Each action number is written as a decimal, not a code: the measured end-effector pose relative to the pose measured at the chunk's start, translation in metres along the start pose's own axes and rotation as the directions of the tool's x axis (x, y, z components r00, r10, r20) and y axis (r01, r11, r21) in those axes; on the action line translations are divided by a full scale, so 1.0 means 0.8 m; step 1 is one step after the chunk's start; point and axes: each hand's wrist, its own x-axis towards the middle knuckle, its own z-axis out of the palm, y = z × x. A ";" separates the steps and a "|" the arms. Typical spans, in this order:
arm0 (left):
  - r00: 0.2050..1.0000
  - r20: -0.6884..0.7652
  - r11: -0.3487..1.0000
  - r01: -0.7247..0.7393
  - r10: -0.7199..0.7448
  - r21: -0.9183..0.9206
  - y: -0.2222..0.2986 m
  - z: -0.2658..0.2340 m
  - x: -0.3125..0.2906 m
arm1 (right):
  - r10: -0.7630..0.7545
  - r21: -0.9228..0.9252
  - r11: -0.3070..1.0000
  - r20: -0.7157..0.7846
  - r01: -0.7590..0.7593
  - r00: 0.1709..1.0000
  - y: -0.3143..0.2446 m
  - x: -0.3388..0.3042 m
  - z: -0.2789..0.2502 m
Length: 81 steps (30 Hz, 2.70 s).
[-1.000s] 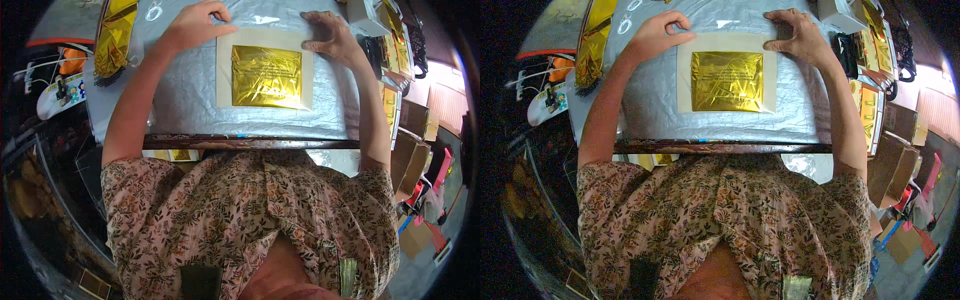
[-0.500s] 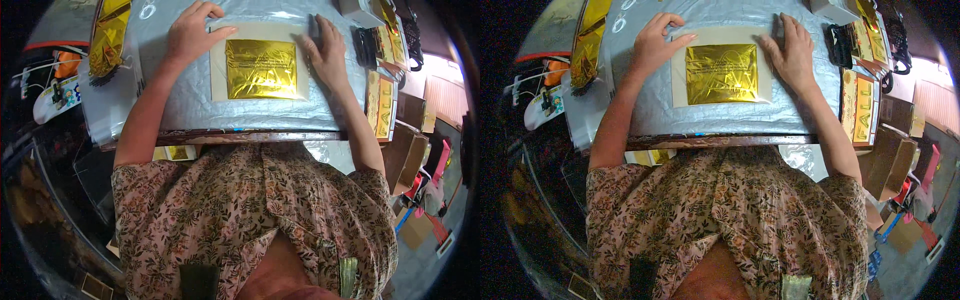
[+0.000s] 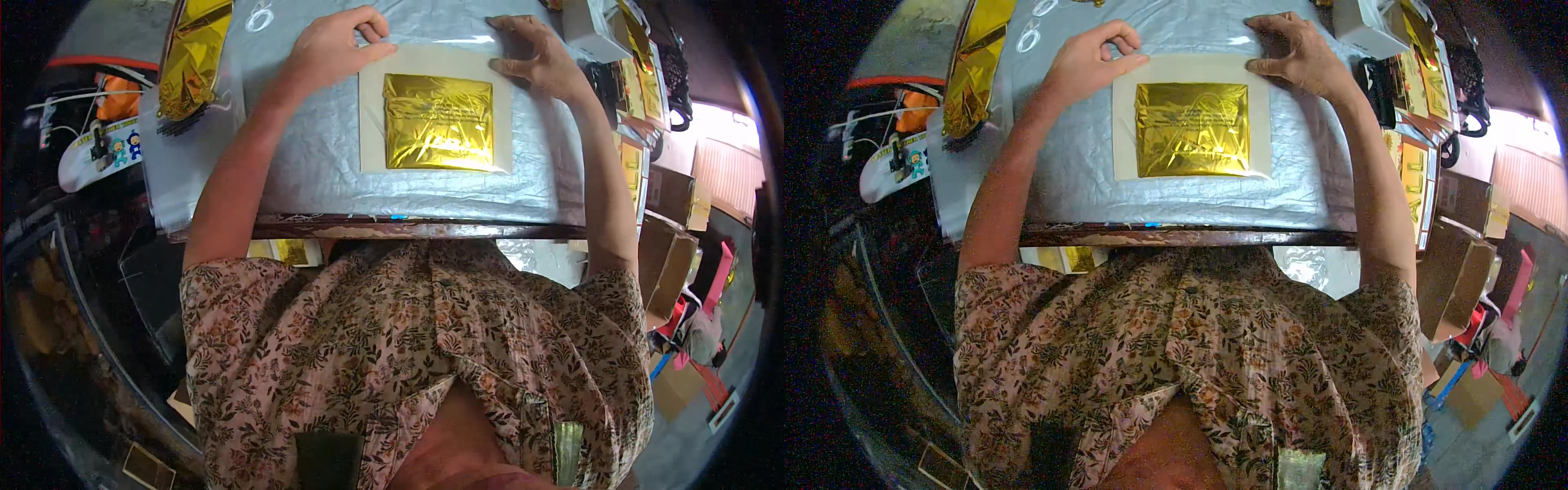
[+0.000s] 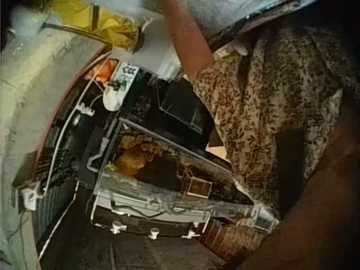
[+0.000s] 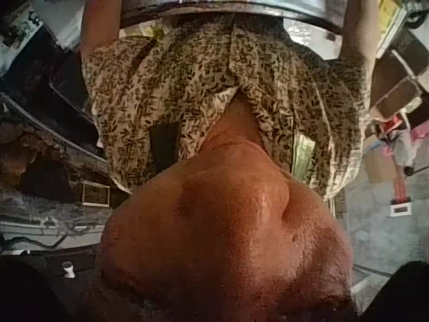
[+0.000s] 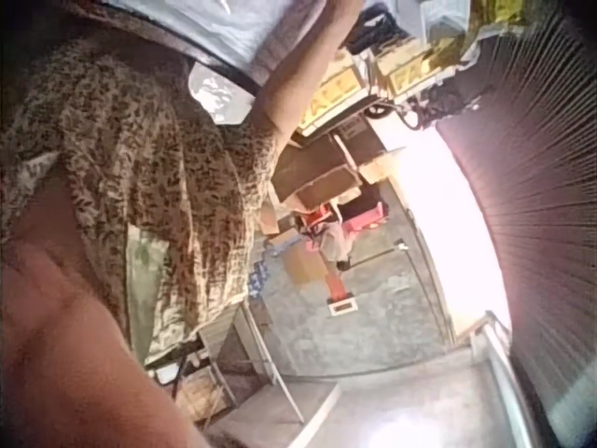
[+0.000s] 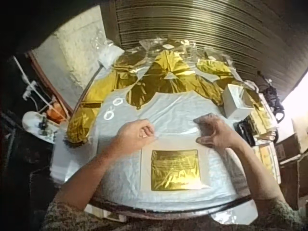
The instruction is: The person removes a gold foil packet from its cardboard backing, places it into a plastic bag, and sets it aside. They then unfold a large gold letter balloon, thread a white string through its tabs, and fold the balloon back into a compact shape.
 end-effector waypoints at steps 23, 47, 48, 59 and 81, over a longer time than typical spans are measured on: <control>0.926 -0.089 0.924 -0.353 0.368 0.147 -0.004 0.008 -0.018 | 0.059 0.285 0.958 -0.224 0.007 0.973 0.011 -0.021 0.040; 0.884 -0.151 0.753 -0.275 0.443 0.597 0.012 0.024 -0.081 | -0.099 -0.357 0.933 -0.125 0.049 0.987 -0.120 -0.024 0.104; 0.890 -0.167 0.758 -0.248 0.424 0.604 0.014 0.026 -0.082 | -0.092 -0.357 0.933 -0.129 0.040 0.987 -0.119 -0.027 0.108; 0.894 -0.273 0.779 -0.121 0.354 0.615 0.015 0.037 -0.090 | 0.009 -0.444 0.891 -0.195 -0.097 0.981 -0.083 -0.070 0.092; 0.912 -0.330 0.836 -0.026 0.245 0.549 0.010 0.047 -0.094 | 0.013 -0.548 0.819 -0.284 -0.173 0.959 -0.082 -0.082 0.092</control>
